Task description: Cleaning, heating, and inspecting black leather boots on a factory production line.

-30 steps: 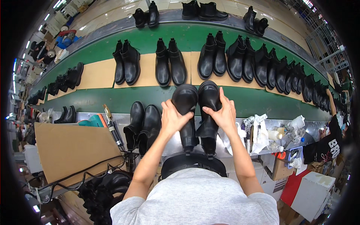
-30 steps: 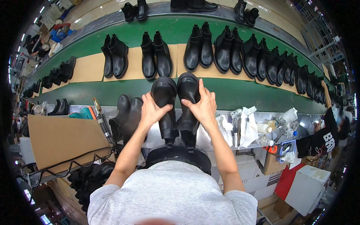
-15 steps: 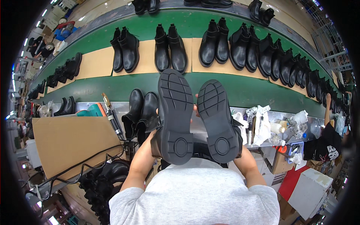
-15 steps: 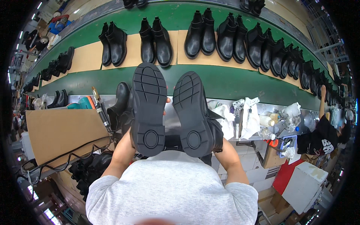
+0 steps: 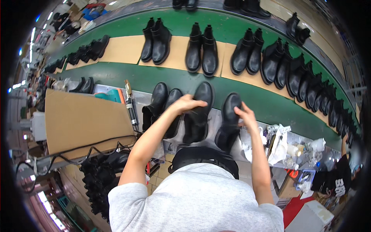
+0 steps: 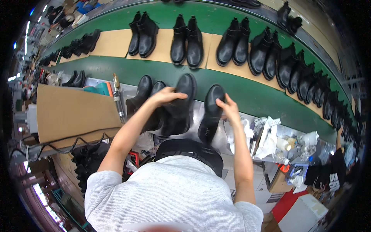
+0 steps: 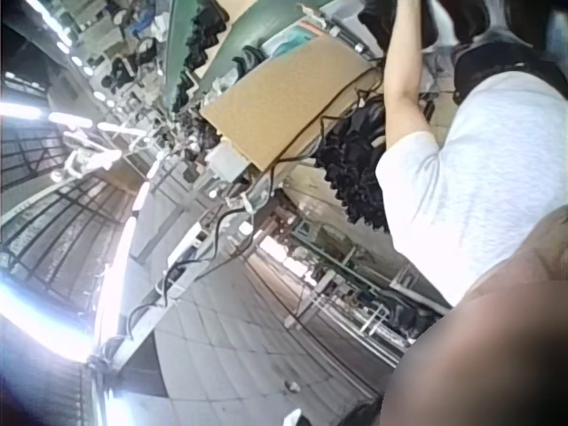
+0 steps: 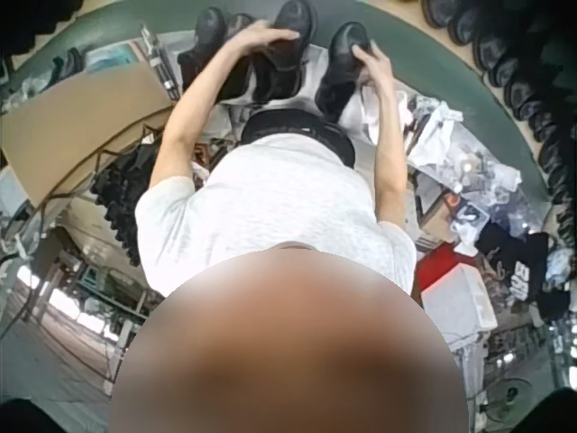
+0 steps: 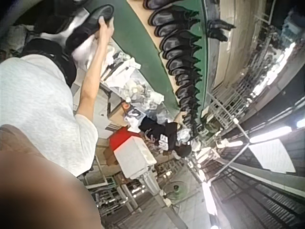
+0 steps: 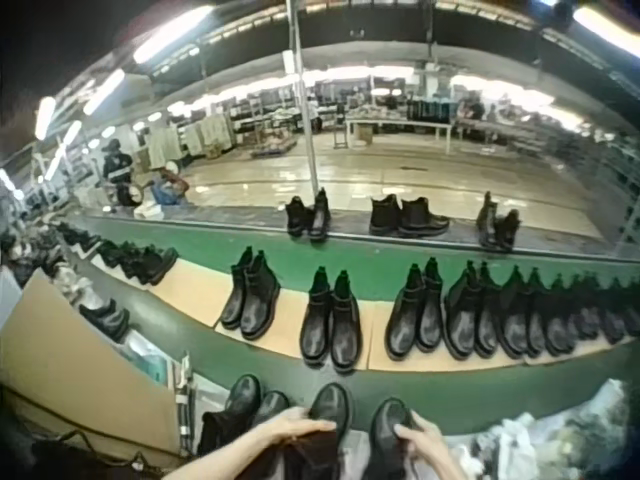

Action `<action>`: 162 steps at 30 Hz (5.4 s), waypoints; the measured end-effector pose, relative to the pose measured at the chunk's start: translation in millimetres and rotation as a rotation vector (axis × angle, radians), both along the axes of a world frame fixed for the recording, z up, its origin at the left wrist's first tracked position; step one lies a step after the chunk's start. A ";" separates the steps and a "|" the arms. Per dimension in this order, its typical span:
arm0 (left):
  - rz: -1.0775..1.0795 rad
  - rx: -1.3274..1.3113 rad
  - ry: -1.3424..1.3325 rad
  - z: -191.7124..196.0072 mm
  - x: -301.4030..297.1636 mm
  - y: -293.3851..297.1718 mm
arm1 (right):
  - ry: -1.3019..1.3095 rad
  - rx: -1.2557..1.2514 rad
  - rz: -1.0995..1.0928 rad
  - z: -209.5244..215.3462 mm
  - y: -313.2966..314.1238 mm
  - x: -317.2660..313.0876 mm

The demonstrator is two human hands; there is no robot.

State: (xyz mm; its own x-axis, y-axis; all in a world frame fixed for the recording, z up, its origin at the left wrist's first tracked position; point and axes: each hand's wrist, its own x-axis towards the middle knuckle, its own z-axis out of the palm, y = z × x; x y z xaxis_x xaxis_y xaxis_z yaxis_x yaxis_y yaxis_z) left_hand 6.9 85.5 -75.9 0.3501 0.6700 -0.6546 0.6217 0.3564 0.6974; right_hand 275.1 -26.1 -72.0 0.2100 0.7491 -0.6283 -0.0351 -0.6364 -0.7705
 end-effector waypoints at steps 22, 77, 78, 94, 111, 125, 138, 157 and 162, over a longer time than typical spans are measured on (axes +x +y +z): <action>-0.146 0.781 0.529 127.0 -30.7 -34.4 | 0.305 0.289 -0.045 40.6 -39.6 -99.1; -0.398 2.080 0.097 96.4 -124.7 252.3 | 0.168 -0.033 0.173 -9.5 -0.9 -84.0; -0.582 1.682 0.436 119.7 -117.4 219.4 | 0.080 0.037 0.105 1.1 5.0 -72.6; -0.253 0.907 -0.369 64.7 -20.3 -82.7 | 0.037 0.147 0.006 -35.7 -63.9 -82.2; 0.675 -0.364 -0.334 -46.9 -44.8 -83.3 | -0.101 0.020 -0.118 -71.6 -28.2 -52.3; 0.846 -0.214 -0.550 -78.8 -3.0 -106.4 | -0.003 -0.011 -0.077 -67.3 -24.1 -62.7; 0.185 0.069 -0.347 51.0 -9.4 -82.2 | 0.594 0.143 -0.345 -81.0 -59.9 -44.8; 0.698 -0.480 -1.181 -20.2 36.5 -81.8 | 0.160 0.266 0.002 56.0 -7.0 -58.3; 0.398 -0.006 -0.816 -48.3 11.5 -100.6 | -0.219 0.431 0.037 22.4 -10.1 -64.4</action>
State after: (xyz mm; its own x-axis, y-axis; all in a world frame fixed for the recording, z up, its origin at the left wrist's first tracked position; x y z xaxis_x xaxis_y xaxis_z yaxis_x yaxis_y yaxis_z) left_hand 18.4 -15.1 -124.2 0.4498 0.8380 -0.3089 -0.2347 0.4446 0.8644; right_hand 210.7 -36.2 -49.6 0.2711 0.9410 -0.2027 0.1738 -0.2549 -0.9512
